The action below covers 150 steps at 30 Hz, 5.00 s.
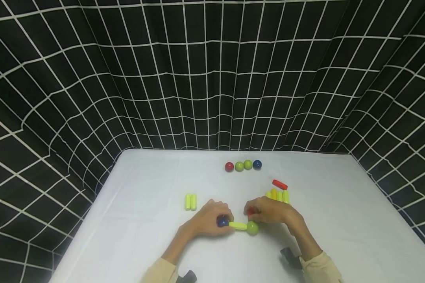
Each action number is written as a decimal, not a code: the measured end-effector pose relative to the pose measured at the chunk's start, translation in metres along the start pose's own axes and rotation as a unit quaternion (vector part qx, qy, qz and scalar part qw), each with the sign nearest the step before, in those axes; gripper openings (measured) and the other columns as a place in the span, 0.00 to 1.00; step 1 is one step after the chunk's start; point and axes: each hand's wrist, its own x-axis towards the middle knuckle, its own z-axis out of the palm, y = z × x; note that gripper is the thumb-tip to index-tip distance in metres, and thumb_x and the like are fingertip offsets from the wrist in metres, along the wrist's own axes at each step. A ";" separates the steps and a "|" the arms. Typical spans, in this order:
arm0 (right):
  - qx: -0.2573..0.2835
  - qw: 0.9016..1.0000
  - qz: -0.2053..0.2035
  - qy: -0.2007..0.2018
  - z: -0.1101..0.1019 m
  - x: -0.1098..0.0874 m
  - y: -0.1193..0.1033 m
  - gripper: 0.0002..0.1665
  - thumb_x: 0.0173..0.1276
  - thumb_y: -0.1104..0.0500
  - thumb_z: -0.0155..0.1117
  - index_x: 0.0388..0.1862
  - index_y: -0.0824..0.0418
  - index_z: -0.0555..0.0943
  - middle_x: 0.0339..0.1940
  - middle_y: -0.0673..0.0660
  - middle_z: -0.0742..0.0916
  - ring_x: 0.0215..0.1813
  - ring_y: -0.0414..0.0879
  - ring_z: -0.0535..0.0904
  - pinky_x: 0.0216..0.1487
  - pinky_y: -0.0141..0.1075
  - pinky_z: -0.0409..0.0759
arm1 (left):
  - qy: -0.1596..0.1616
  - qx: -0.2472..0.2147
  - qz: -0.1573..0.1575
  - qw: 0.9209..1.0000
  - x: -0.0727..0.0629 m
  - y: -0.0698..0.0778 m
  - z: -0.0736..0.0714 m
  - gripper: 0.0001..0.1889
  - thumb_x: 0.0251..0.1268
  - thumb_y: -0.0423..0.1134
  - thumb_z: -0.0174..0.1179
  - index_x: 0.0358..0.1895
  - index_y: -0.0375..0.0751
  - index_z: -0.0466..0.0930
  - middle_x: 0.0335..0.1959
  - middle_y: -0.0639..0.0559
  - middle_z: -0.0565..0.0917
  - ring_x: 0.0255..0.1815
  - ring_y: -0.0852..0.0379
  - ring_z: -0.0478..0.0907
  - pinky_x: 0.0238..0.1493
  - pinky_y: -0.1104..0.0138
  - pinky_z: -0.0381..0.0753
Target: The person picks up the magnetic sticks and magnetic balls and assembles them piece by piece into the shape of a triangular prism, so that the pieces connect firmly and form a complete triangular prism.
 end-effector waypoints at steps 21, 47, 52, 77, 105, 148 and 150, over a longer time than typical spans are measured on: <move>-0.129 0.985 0.076 0.088 -0.085 0.073 0.052 0.33 0.72 0.67 0.62 0.75 0.70 0.70 0.75 0.74 0.73 0.75 0.69 0.72 0.77 0.60 0.70 | 0.014 0.017 -0.001 1.000 0.000 0.001 0.000 0.10 0.63 0.57 0.68 0.37 0.59 0.82 0.31 0.68 0.78 0.35 0.72 0.66 0.48 0.75 0.62; 0.009 0.984 0.118 0.131 0.005 0.039 -0.010 0.18 0.58 0.64 0.80 0.47 0.62 0.87 0.43 0.56 0.88 0.43 0.47 0.78 0.49 0.41 0.83 | 0.011 0.021 -0.004 1.000 -0.001 -0.001 0.000 0.10 0.63 0.57 0.69 0.36 0.59 0.82 0.31 0.67 0.77 0.35 0.72 0.66 0.47 0.75 0.62; 0.008 0.986 0.113 0.119 0.003 0.036 -0.008 0.17 0.61 0.63 0.78 0.49 0.60 0.86 0.48 0.58 0.88 0.46 0.49 0.79 0.54 0.46 0.83 | 0.017 0.024 0.001 1.000 -0.002 -0.001 -0.001 0.10 0.63 0.57 0.69 0.36 0.59 0.82 0.31 0.67 0.78 0.34 0.72 0.66 0.47 0.76 0.62; -0.025 0.998 0.041 -0.050 -0.009 -0.025 -0.032 0.16 0.62 0.61 0.77 0.43 0.45 0.82 0.36 0.48 0.82 0.43 0.46 0.75 0.44 0.50 0.79 | -0.030 -0.020 -0.067 0.997 -0.007 0.014 -0.046 0.22 0.67 0.63 0.66 0.58 0.59 0.82 0.44 0.62 0.82 0.44 0.68 0.76 0.52 0.71 0.77; -0.041 0.997 0.048 -0.045 -0.004 -0.020 -0.030 0.16 0.60 0.61 0.78 0.43 0.47 0.84 0.32 0.48 0.80 0.40 0.45 0.74 0.44 0.43 0.75 | -0.021 -0.045 -0.138 0.989 -0.007 0.016 -0.055 0.07 0.75 0.40 0.62 0.48 0.49 0.89 0.43 0.58 0.92 0.46 0.65 0.85 0.56 0.67 0.84; -0.060 0.996 0.037 -0.046 0.002 -0.014 -0.035 0.18 0.68 0.54 0.73 0.56 0.51 0.85 0.38 0.45 0.83 0.41 0.43 0.75 0.49 0.42 0.78 | -0.041 -0.084 -0.101 0.991 0.007 0.029 -0.032 0.10 0.78 0.42 0.59 0.52 0.52 0.90 0.40 0.62 0.87 0.37 0.74 0.75 0.46 0.78 0.78; -0.058 0.996 0.042 -0.049 0.002 -0.014 -0.034 0.17 0.68 0.54 0.74 0.55 0.50 0.85 0.39 0.45 0.84 0.42 0.43 0.76 0.51 0.43 0.79 | -0.037 -0.090 -0.099 0.990 0.007 0.029 -0.031 0.10 0.78 0.41 0.60 0.51 0.52 0.90 0.40 0.61 0.88 0.38 0.74 0.75 0.46 0.78 0.78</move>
